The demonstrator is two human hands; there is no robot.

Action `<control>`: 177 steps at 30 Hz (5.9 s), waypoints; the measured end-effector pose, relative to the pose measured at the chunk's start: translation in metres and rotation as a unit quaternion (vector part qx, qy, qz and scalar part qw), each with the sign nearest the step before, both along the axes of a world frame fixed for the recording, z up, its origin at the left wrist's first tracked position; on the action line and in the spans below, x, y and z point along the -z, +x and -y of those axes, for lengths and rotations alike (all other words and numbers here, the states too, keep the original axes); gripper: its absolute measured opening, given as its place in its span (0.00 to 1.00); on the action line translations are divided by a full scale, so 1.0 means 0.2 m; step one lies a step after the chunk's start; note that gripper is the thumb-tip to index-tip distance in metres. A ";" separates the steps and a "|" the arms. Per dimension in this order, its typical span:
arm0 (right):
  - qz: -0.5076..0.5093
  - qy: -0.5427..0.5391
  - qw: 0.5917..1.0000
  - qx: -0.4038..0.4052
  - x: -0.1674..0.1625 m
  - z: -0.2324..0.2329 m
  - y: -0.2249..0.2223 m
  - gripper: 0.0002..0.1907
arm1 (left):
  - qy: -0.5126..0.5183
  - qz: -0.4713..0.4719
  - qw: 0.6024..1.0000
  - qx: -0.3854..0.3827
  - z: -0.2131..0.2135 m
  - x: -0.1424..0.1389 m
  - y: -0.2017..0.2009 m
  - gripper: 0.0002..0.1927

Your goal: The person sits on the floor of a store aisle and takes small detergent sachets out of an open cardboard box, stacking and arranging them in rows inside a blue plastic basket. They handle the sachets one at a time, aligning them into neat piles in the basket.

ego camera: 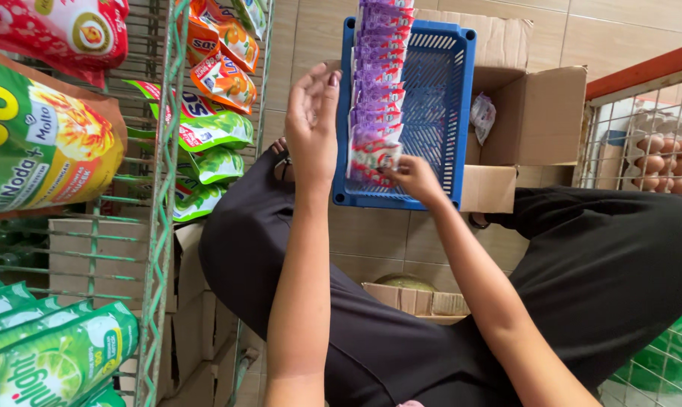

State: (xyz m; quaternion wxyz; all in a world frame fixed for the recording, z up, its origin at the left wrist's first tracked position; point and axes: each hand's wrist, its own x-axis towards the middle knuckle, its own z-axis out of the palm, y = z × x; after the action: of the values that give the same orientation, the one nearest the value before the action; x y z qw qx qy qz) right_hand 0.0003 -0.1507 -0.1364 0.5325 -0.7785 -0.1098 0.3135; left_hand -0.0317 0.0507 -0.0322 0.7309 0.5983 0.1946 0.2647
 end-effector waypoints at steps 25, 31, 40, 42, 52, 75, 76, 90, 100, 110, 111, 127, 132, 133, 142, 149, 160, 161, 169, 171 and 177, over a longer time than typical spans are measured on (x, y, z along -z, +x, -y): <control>0.159 -0.115 0.976 0.097 0.09 0.16 0.18 0.32 | 0.007 -0.031 0.997 0.076 0.31 0.04 0.36 0.15; 0.109 -0.057 0.986 0.112 -0.01 0.40 0.40 0.26 | 0.026 -0.059 0.993 0.103 0.63 0.02 0.57 0.15; 0.082 0.065 0.925 0.365 0.06 1.03 1.16 0.14 | 0.131 -0.152 0.967 0.155 1.08 0.06 1.05 0.15; 0.118 -0.056 0.918 0.373 0.19 1.14 1.35 0.17 | 0.137 -0.163 0.963 0.166 1.13 0.09 1.17 0.15; 0.237 -0.233 0.935 0.124 0.66 1.32 1.78 0.33 | 0.137 -0.185 0.955 0.187 1.15 0.26 1.44 0.15; -0.039 0.257 0.965 0.042 -0.58 1.53 1.14 0.15 | -0.035 -0.020 0.921 0.388 1.26 0.41 1.20 0.23; -0.048 0.271 0.961 0.039 -0.56 1.51 1.14 0.15 | -0.067 -0.014 0.913 0.402 1.27 0.42 1.19 0.23; -0.166 0.297 0.923 0.182 -0.49 1.36 1.32 0.16 | -0.077 -0.081 0.916 0.385 1.25 0.27 1.20 0.24; -0.151 0.307 0.915 0.212 -0.48 1.36 1.35 0.15 | -0.073 -0.105 0.923 0.364 1.26 0.23 1.19 0.28; -0.088 0.297 0.933 0.183 -0.46 1.36 1.33 0.17 | -0.061 -0.071 0.943 0.319 1.23 0.22 1.19 0.24; -0.083 0.298 0.933 0.185 -0.48 1.36 1.33 0.20 | -0.066 -0.071 0.944 0.317 1.23 0.22 1.19 0.24; -0.074 0.258 0.947 0.177 -0.45 1.33 1.34 0.13 | -0.083 -0.072 0.934 0.341 1.27 0.25 1.18 0.24; -0.064 0.260 0.946 0.185 -0.40 1.36 1.34 0.08 | -0.103 -0.080 0.931 0.342 1.26 0.25 1.18 0.24; -0.058 0.261 0.946 0.184 -0.40 1.36 1.34 0.07 | -0.108 -0.083 0.929 0.344 1.26 0.26 1.18 0.23; -0.071 0.229 0.958 0.159 -0.43 1.36 1.35 0.12 | -0.080 -0.087 0.930 0.349 1.24 0.28 1.18 0.19; -0.039 0.227 0.964 0.134 -0.43 1.34 1.33 0.09 | -0.033 -0.092 0.926 0.364 1.25 0.24 1.17 0.23; 0.030 0.158 0.984 0.079 -0.47 1.28 1.28 0.07 | -0.137 0.000 0.951 0.277 1.23 0.29 1.18 0.08; 0.036 0.157 0.984 0.075 -0.48 1.28 1.29 0.07 | -0.140 0.007 0.953 0.268 1.23 0.30 1.19 0.07; 0.085 0.091 0.990 0.070 -0.53 1.27 1.27 0.06 | 0.011 -0.016 0.976 0.217 1.18 0.32 1.18 0.08; 0.101 0.052 0.990 0.078 -0.54 1.28 1.27 0.06 | 0.042 -0.041 0.974 0.218 1.17 0.32 1.19 0.09; 0.086 0.081 0.987 0.109 -0.55 1.28 1.29 0.07 | 0.022 -0.114 0.956 0.271 1.18 0.30 1.20 0.17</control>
State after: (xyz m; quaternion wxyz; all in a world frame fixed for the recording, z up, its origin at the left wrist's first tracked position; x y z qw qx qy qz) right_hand 0.2584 -0.4069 -0.0262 0.6133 -0.7643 -0.0944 0.1756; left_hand 0.2092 -0.1852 -0.0927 0.7348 0.6707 0.1012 -0.0086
